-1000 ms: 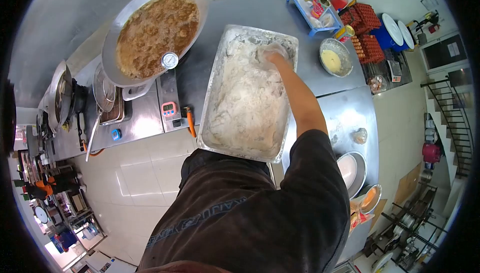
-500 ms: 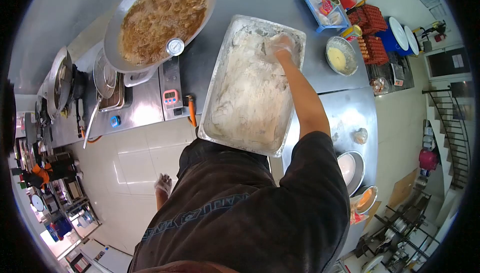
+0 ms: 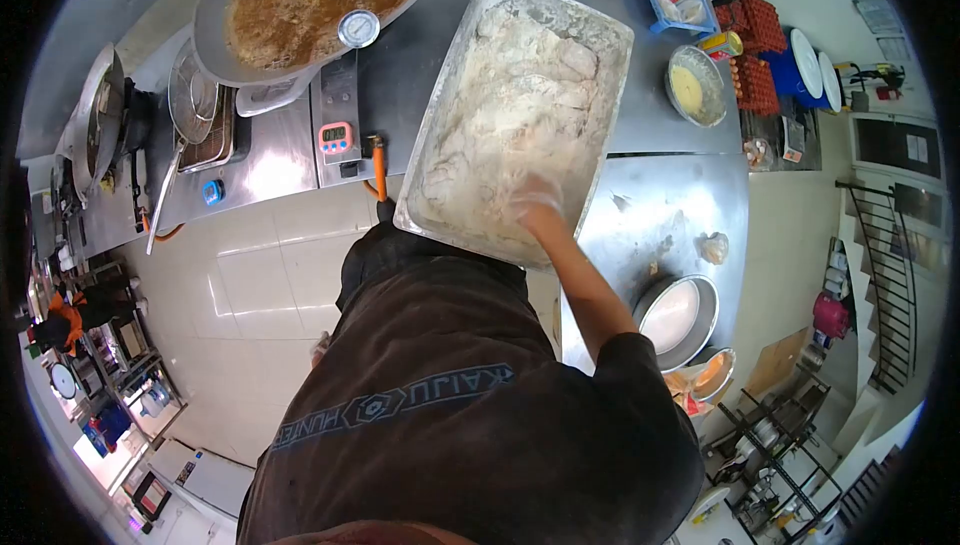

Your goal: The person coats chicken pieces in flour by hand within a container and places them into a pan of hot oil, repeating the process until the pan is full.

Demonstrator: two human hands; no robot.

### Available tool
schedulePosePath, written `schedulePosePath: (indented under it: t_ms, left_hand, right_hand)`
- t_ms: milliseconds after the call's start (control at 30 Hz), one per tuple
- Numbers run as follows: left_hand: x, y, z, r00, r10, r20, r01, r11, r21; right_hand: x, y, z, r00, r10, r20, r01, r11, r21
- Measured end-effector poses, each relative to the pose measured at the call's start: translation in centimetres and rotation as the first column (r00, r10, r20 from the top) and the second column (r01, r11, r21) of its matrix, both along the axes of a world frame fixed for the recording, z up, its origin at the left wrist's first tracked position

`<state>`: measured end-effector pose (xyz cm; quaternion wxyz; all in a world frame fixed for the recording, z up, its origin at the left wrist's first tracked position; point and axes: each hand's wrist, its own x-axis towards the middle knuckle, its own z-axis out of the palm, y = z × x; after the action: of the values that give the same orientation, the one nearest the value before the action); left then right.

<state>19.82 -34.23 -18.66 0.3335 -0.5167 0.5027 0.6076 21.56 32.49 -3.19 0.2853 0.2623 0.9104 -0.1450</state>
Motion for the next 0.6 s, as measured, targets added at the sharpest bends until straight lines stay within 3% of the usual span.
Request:
schedulePosePath:
  t_ms: [100, 133, 200, 233, 333, 433, 467, 533, 600]
  left_hand:
    - [-0.5, 1.4, 1.1, 0.997, -0.054, 0.054, 0.060, 0.993, -0.105]
    - [-0.6, 2.3, 1.8, 0.998, -0.063, -0.025, 0.061, 0.996, -0.069]
    - [-1.1, 3.0, 3.1, 0.980, -0.083, -0.183, 0.085, 0.996, 0.004]
    - [-2.1, -0.5, -3.4, 0.998, 0.027, -0.063, -0.025, 0.999, 0.032]
    - [-5.8, 3.7, -0.9, 0.991, 0.039, -0.132, -0.047, 0.997, -0.055]
    - [-7.5, 4.8, -2.4, 0.989, 0.003, -0.149, -0.004, 1.000, -0.009]
    - [-7.7, 5.7, -1.7, 0.991, -0.001, -0.131, 0.001, 1.000, -0.002]
    - [-7.1, 7.1, -0.9, 0.989, -0.028, -0.144, 0.027, 1.000, -0.005]
    - [-7.3, 7.4, -1.5, 0.994, -0.047, -0.102, 0.047, 0.999, -0.006]
  right_hand:
    - [2.5, -2.6, -8.7, 0.986, 0.160, -0.046, -0.167, 0.953, -0.254]
    - [2.8, -3.3, -9.8, 0.983, 0.169, -0.075, -0.184, 0.917, -0.355]
    - [1.7, -6.0, -8.5, 0.969, -0.104, -0.222, -0.016, 0.877, -0.480]
    - [0.7, -7.3, -7.5, 0.928, -0.246, -0.281, 0.058, 0.838, -0.543]
    - [-1.7, -8.6, -6.4, 0.776, -0.628, -0.064, 0.273, 0.425, -0.863]
    - [-4.5, -9.0, -5.2, 0.891, -0.452, -0.031, 0.195, 0.443, -0.875]
    - [-5.4, -9.5, -3.6, 0.936, -0.324, -0.135, 0.093, 0.600, -0.795]
    - [-7.3, -10.5, 0.0, 0.960, -0.008, -0.280, -0.157, 0.813, -0.560]
    - [-8.5, -9.8, -4.9, 0.864, 0.486, -0.133, -0.498, 0.783, -0.373]
